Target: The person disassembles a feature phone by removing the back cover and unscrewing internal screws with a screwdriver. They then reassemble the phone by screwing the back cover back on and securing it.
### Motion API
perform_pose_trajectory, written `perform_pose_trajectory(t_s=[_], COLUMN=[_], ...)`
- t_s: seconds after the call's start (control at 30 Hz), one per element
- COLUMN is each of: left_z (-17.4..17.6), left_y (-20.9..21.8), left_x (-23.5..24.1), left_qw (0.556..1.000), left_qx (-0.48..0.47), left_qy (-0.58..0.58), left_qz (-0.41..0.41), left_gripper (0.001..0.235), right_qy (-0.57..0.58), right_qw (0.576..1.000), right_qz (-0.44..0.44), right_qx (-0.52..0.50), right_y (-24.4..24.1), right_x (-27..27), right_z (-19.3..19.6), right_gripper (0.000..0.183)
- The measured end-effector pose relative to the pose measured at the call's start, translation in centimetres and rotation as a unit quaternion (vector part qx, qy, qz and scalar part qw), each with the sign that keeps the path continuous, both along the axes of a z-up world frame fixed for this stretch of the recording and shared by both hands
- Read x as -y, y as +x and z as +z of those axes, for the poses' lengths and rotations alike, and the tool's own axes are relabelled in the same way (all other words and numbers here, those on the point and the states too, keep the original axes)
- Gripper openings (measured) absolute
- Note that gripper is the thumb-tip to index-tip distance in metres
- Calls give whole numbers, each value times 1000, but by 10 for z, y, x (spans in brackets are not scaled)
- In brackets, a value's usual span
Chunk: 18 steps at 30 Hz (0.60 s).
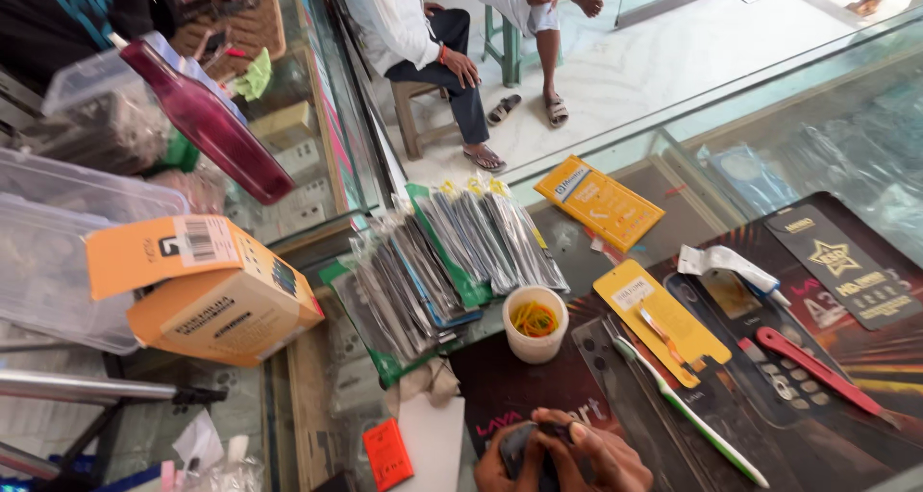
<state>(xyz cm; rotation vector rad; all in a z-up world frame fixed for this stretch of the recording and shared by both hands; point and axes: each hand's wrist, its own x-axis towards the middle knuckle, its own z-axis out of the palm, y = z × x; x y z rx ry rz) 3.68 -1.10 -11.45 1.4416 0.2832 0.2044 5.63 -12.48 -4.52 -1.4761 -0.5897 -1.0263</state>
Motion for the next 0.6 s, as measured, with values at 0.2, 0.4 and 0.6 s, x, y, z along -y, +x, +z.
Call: perform_pose_trajectory(t_s=[0.2, 0.4, 0.6], left_z=[1, 34, 68], left_y=[-18, -17, -9], left_x=[2, -1, -6], left_qw=[1000, 997, 947], left_qx=[-20, -7, -12], left_qy=[16, -79, -318], left_qz=[9, -25, -48], left_gripper=[24, 21, 20], right_qy=[-53, 67, 96], right_qw=[994, 984, 995], right_qz=[-55, 45, 15], right_qx=[-74, -160, -36], right_y=[-12, -14, -10], right_x=[4, 2, 19], right_z=[-6, 20, 57], right_gripper=[56, 74, 69])
